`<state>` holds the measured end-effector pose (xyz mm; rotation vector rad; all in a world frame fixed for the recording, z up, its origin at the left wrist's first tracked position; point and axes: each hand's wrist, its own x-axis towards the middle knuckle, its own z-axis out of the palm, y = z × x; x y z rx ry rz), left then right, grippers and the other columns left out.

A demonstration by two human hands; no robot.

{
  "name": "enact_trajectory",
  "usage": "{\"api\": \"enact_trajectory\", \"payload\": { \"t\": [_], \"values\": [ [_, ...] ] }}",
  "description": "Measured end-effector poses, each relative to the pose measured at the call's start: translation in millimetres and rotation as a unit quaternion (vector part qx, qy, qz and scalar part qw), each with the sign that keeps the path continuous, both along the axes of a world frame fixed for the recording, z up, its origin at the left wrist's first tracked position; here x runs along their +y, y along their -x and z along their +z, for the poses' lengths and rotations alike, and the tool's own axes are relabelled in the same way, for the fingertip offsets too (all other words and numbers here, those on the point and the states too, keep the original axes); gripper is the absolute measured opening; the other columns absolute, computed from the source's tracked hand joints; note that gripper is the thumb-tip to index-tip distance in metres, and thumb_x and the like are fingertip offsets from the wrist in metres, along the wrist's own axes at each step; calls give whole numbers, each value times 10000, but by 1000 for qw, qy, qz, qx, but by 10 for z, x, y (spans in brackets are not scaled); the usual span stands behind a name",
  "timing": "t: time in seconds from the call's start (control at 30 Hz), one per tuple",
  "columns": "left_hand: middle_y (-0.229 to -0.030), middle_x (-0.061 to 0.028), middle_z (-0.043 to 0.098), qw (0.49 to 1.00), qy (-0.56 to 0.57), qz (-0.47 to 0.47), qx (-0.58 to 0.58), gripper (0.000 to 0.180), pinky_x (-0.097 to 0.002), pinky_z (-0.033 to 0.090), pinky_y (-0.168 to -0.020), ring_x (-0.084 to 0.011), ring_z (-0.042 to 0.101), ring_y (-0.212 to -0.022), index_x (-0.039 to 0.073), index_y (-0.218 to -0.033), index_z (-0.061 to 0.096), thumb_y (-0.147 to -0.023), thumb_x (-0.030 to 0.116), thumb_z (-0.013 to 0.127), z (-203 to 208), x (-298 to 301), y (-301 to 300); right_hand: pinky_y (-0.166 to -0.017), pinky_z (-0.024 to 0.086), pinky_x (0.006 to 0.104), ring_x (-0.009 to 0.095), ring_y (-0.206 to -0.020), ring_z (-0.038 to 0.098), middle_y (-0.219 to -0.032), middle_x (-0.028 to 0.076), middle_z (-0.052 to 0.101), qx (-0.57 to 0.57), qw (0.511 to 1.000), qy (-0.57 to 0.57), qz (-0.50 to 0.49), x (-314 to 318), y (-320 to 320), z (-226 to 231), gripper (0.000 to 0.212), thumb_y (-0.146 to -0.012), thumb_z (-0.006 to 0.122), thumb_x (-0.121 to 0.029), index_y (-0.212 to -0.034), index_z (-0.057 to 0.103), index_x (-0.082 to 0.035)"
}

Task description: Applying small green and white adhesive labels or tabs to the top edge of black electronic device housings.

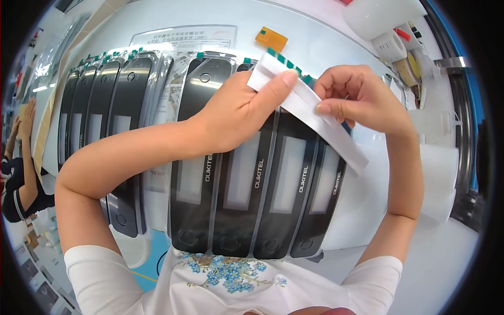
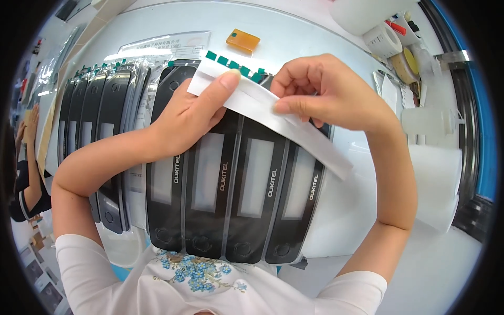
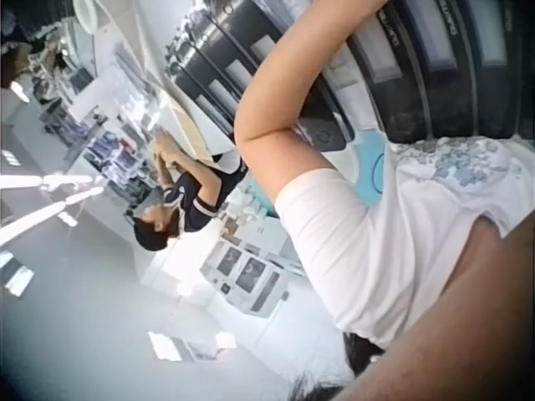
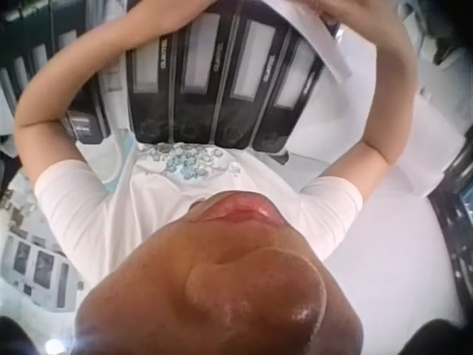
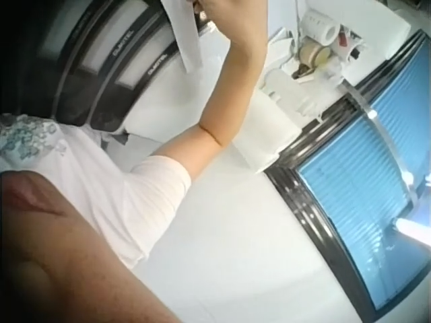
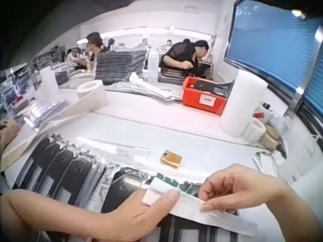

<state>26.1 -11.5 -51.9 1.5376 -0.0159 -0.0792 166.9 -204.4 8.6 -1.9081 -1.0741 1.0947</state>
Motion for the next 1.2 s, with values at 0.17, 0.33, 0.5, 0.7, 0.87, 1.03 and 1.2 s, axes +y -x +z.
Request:
{"api": "enact_trajectory", "payload": {
  "t": [0.17,0.33,0.5,0.7,0.87,1.03,1.2],
  "values": [
    [-685,-19,529,999,-51,-9,9,445,-302,429,-639,-115,465,-676,-1,-943,625,-1034,385,423,51,-88,9,-494,434,175,23,-608,525,-747,-17,595,44,990,-46,-129,4,112,-24,237,-890,711,-237,-917,643,-12],
    [-712,-77,609,996,-84,1,-25,399,-357,464,-663,-193,568,-683,-14,-958,614,-1023,344,449,35,-230,-11,-450,361,163,8,-549,483,-695,-54,550,70,984,-147,-71,-264,11,-5,224,-921,678,-258,-898,635,-39],
    [-1024,-152,675,891,-392,-39,-225,268,-382,516,-604,-302,655,-677,29,-994,660,-962,266,538,-21,-394,-145,-455,408,183,36,-536,555,-677,-11,603,-47,988,19,-146,-480,-275,-41,214,-940,640,-232,-887,618,-26],
    [-1245,-61,626,782,-533,-47,-319,276,-319,507,-520,-233,643,-609,31,-1075,669,-908,242,607,-186,-517,-289,-482,442,190,54,-552,583,-688,-2,619,-50,985,56,-156,-369,-332,-131,203,-960,608,-226,-904,596,-32],
    [-1248,-37,629,770,-528,-33,-357,255,-311,510,-523,-196,634,-590,41,-1059,673,-870,210,645,-285,-548,-332,-581,533,223,99,-624,636,-719,38,637,8,990,116,-83,-283,-567,-231,223,-959,604,-209,-942,607,13],
    [-1255,-26,625,767,-534,-44,-353,258,-301,514,-539,-180,631,-601,46,-1057,674,-849,198,661,-296,-528,-343,-551,531,227,107,-604,632,-705,44,630,38,987,144,-57,-197,-648,-222,223,-960,603,-196,-946,605,26],
    [-1251,-24,622,764,-538,-42,-355,265,-294,521,-565,-172,627,-616,46,-1050,675,-831,195,678,-331,-545,-358,-530,524,227,110,-575,624,-693,43,626,42,987,150,-50,-190,-677,-214,220,-954,608,-190,-939,603,30]
  ]
}}
